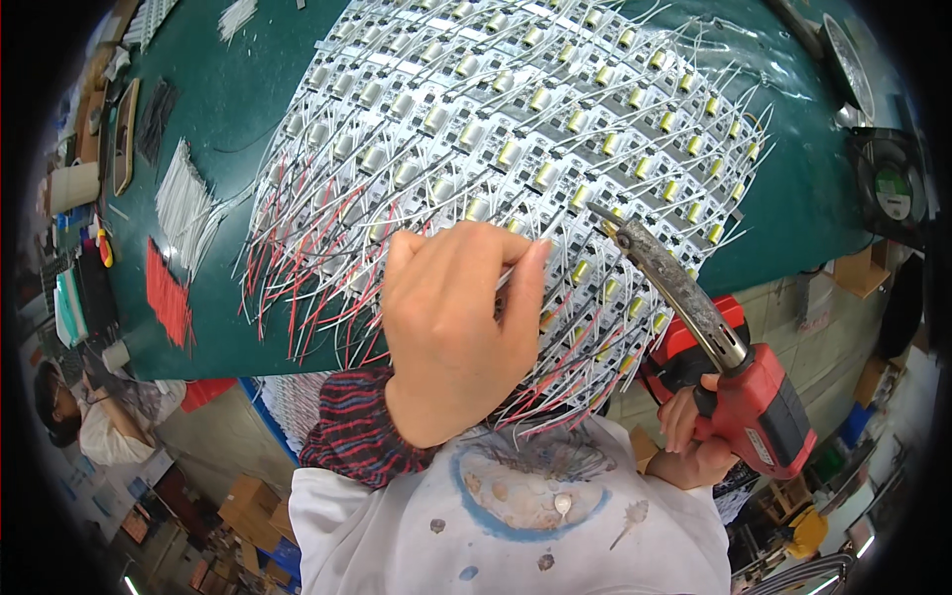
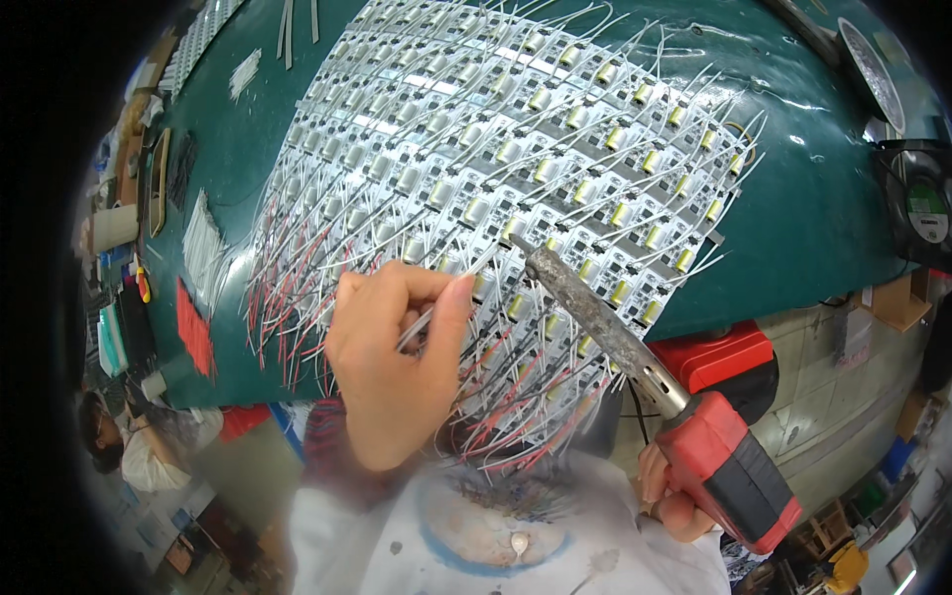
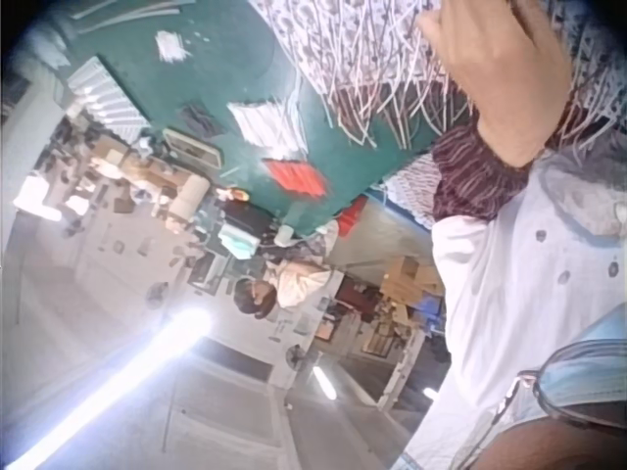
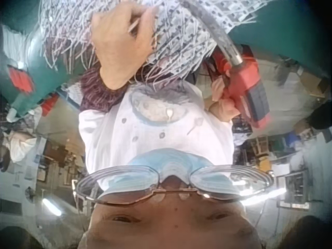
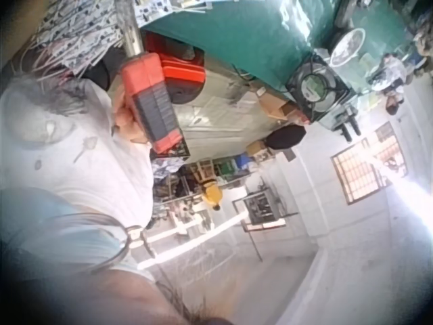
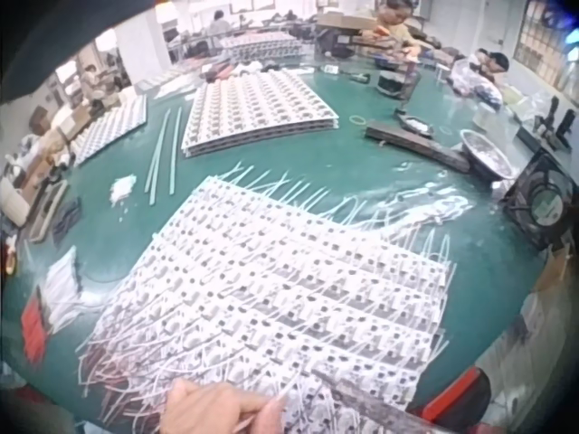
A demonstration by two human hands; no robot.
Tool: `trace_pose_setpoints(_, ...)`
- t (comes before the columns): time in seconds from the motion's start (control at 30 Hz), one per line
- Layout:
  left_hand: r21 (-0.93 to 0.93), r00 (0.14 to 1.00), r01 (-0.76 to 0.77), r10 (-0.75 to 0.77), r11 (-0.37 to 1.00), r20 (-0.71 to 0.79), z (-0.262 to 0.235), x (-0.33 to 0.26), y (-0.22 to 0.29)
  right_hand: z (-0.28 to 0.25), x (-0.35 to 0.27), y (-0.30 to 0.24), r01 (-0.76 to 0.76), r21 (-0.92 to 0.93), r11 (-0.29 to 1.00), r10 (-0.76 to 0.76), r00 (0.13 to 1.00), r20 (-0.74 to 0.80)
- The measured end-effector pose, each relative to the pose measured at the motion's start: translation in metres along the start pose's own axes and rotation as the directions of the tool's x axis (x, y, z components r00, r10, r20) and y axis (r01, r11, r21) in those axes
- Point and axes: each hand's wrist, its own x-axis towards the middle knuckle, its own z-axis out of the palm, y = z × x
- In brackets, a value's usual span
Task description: The person solders red and white wires onto a large LED circuit board using a soldering gun and a roll of solder.
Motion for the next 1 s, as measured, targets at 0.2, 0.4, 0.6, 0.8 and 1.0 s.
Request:
trace_pose_setpoints(0.2, -0.077, 0.952, 0.295, -0.285, 0.952, 0.115, -0.057, 0.004, 0.004, 0.033, -0.01, -0.025, -0.278, -0.171, 0.945, 0.17, 0.866, -0.47)
trace_pose_setpoints(0.4, -0.054, 0.997, -0.023, 0.026, 0.998, 0.068, -0.031, 0.0, 0.02, 0.029, -0.01, -0.026, -0.258, -0.128, 0.958, 0.183, 0.888, -0.421)
trace_pose_setpoints(0.6, 0.04, 1.0, -0.027, 0.027, 0.999, 0.015, 0.013, -0.004, 0.013, 0.032, -0.017, -0.033, -0.296, -0.117, 0.948, 0.227, 0.888, -0.401)
trace_pose_setpoints(0.8, 0.044, 1.0, -0.028, 0.028, 0.999, 0.015, 0.014, -0.004, 0.01, 0.009, -0.032, -0.014, -0.157, 0.033, 0.987, 0.161, 0.975, -0.154)
trace_pose_setpoints(1.0, 0.041, 0.999, -0.024, 0.022, 0.999, 0.027, 0.013, -0.003, 0.01, -0.031, -0.061, 0.004, -0.074, 0.261, 0.962, 0.027, 0.984, 0.177)
